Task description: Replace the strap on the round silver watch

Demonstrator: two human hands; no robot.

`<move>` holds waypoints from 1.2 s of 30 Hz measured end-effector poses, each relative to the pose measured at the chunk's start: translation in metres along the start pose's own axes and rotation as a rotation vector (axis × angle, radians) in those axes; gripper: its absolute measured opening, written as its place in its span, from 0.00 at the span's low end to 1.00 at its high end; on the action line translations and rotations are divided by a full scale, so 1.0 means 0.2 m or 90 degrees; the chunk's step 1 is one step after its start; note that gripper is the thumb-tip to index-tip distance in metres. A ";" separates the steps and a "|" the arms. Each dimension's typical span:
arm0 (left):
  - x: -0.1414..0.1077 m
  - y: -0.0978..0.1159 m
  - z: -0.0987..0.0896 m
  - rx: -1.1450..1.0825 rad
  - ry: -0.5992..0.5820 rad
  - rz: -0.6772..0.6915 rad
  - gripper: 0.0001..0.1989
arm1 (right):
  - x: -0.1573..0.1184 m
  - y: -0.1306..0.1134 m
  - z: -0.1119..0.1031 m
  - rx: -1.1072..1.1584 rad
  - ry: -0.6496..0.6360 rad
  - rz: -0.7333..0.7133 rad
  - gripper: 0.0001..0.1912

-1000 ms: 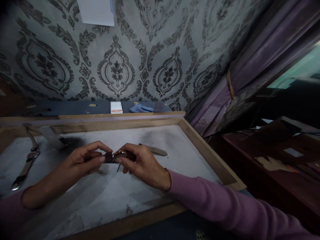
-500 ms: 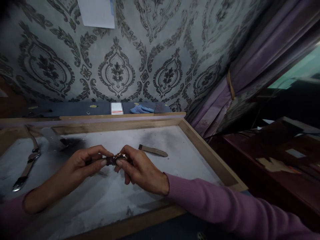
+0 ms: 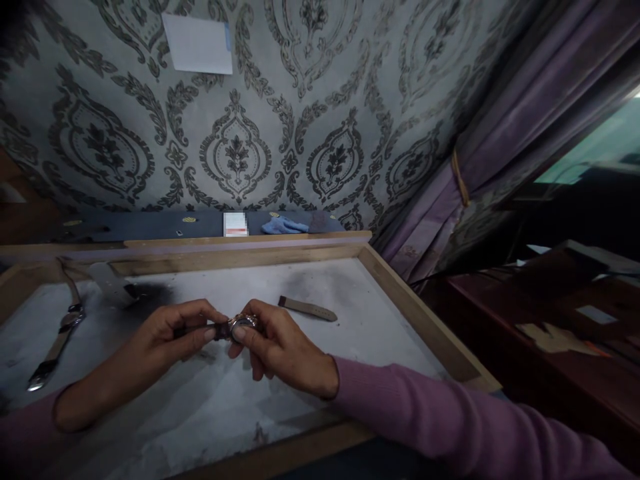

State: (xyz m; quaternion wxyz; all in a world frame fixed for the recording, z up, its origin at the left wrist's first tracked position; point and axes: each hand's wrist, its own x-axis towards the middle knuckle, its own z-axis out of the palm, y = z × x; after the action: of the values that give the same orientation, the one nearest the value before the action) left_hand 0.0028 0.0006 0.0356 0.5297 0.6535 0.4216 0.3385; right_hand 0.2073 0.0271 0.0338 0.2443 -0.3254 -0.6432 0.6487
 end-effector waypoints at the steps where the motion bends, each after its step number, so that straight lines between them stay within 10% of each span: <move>1: 0.00 0.00 0.00 0.001 0.001 -0.003 0.11 | 0.00 0.00 0.00 0.010 0.000 0.005 0.17; 36: 0.01 0.00 -0.02 -0.057 -0.016 -0.066 0.10 | 0.02 -0.03 0.01 0.000 0.016 0.017 0.18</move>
State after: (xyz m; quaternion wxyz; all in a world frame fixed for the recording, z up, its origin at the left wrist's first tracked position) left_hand 0.0013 0.0043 0.0369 0.5807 0.6102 0.4328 0.3211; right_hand 0.2037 0.0289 0.0395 0.2435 -0.3417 -0.6361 0.6476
